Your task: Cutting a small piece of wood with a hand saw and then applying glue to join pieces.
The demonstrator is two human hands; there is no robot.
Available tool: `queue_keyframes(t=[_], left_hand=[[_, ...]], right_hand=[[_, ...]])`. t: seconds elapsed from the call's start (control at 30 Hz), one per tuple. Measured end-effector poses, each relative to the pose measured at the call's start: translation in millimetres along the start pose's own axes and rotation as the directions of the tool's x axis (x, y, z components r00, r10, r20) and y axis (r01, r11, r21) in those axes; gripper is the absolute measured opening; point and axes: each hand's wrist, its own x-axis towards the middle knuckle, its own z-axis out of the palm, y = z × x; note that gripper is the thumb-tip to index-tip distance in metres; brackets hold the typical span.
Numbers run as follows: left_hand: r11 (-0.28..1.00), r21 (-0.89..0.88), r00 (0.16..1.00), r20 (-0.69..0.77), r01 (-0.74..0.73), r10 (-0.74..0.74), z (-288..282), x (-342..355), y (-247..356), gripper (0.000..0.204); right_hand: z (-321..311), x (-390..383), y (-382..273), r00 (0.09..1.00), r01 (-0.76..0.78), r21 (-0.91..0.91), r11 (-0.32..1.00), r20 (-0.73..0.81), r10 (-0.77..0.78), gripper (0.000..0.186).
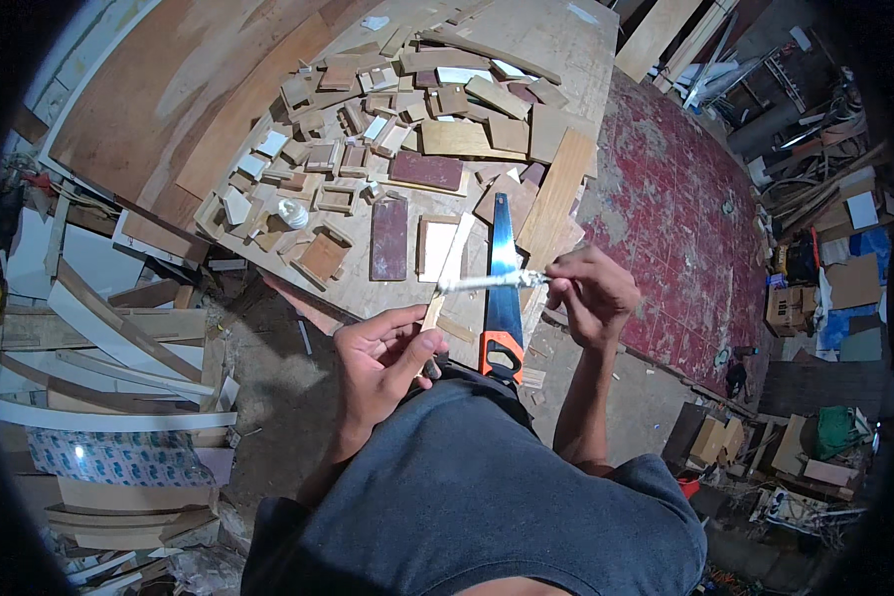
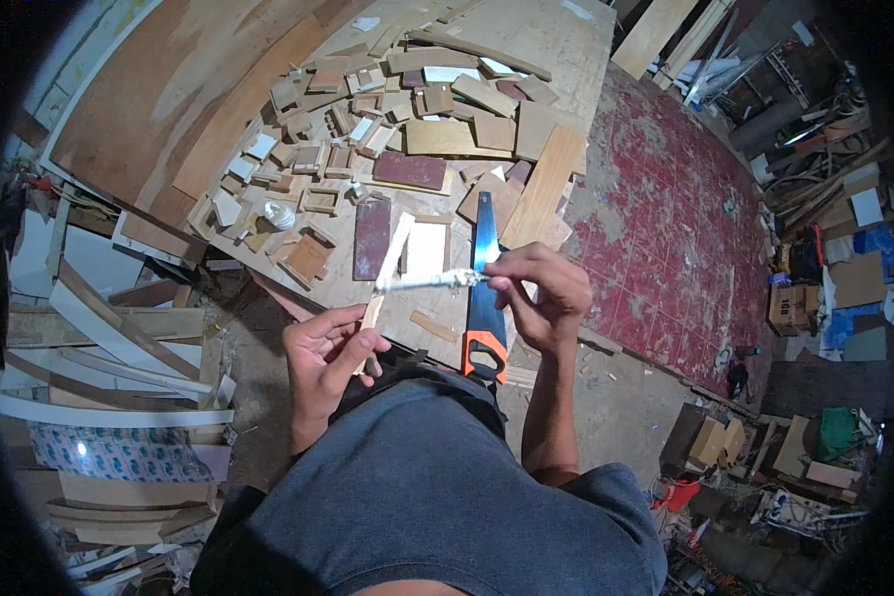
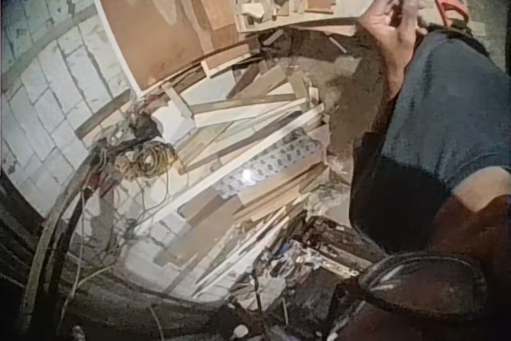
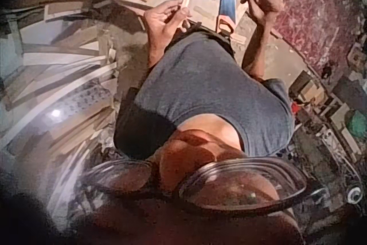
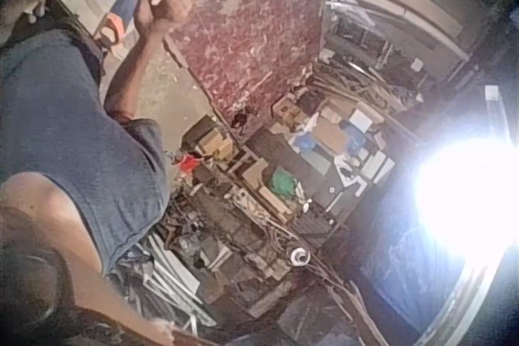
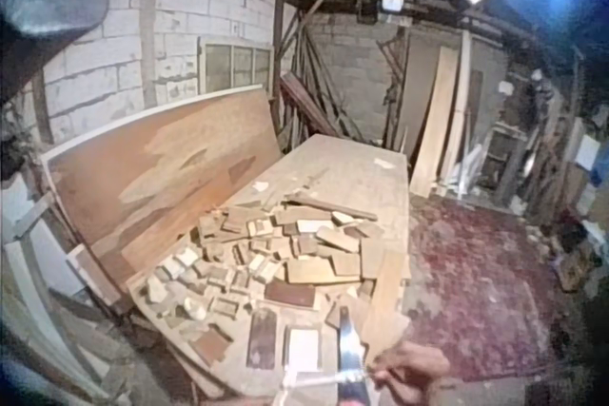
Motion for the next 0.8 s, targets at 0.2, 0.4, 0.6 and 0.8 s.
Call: queue_keyframes(t=[0.2, 0.4, 0.6, 0.8], left_hand=[[1.0, -0.002, 0.999, -0.039, 0.007, -0.007, 1, 1, -1, 0.028], [1.0, 0.002, 0.999, -0.041, -0.015, 0.015, 3, 4, 1, 0.027], [1.0, -0.023, 1.0, -0.019, 0.012, -0.012, 3, 9, 0, 0.026], [0.998, -0.055, 1.0, 0.004, 0.005, -0.005, 4, 14, -5, 0.026]], right_hand=[[-5, 2, -4, 0.996, 0.04, -0.071, 0.997, 0.088, -0.034, 0.01], [-5, -2, 5, 0.997, -0.013, 0.095, 0.995, -0.073, 0.02, 0.006], [16, -10, 19, 0.954, -0.129, 0.39, 0.912, -0.202, 0.221, 0.01], [34, -14, 10, 0.955, -0.186, 0.388, 0.903, -0.146, 0.259, 0.012]])
